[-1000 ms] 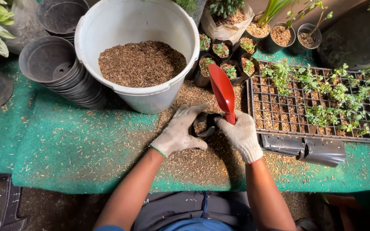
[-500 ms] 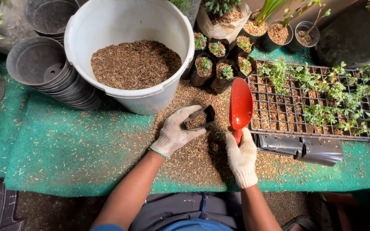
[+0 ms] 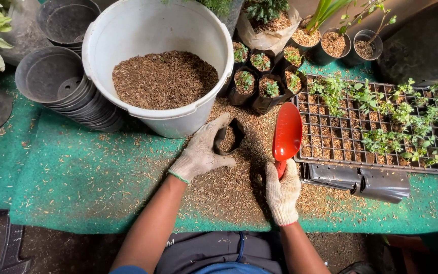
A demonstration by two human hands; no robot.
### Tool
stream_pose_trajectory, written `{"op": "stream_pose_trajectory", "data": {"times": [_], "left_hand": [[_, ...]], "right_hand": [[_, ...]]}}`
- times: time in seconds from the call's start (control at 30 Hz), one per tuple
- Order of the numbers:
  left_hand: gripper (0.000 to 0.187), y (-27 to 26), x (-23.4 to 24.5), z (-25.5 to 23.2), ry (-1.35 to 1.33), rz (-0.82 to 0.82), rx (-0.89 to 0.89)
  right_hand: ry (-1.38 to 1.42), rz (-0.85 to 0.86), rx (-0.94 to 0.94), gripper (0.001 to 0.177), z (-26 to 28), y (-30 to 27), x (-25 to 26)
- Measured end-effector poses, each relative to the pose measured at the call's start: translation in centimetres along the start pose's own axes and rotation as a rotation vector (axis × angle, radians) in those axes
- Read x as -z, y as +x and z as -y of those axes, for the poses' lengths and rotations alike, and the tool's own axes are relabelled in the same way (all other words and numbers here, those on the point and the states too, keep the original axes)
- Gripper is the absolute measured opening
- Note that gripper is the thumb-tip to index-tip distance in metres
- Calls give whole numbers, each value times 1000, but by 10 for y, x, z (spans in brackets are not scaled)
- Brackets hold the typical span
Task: Filling small seedling pots with soil from a large bucket using a hand scoop
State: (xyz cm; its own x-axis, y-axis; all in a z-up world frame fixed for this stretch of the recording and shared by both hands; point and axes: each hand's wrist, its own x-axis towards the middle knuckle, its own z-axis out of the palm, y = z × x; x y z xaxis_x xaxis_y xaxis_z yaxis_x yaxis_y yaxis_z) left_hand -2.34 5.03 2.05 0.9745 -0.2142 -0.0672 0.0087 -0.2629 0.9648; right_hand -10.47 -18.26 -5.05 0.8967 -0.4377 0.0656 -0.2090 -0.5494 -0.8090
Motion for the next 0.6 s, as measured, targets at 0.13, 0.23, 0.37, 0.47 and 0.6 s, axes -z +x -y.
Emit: {"op": "stream_pose_trajectory", "data": {"times": [0.13,0.23,0.37,0.47,0.6], "left_hand": [[93,2,9,-16,151,57,85],[68,4,1,9,106,53,35],[67,5,-7,23,8,59,27],[66,7,-14,31,-79,73,20],[65,6,-21,37,-203,81,17]], "right_hand": [[-13,10,-20,35,-13,1,-1],[-22,11,-28,34,-9,0,2],[99,35,165,27,-13,5,7],[147,141,200,25,-1,10,16],[26,355,208,30,1,36,6]]}}
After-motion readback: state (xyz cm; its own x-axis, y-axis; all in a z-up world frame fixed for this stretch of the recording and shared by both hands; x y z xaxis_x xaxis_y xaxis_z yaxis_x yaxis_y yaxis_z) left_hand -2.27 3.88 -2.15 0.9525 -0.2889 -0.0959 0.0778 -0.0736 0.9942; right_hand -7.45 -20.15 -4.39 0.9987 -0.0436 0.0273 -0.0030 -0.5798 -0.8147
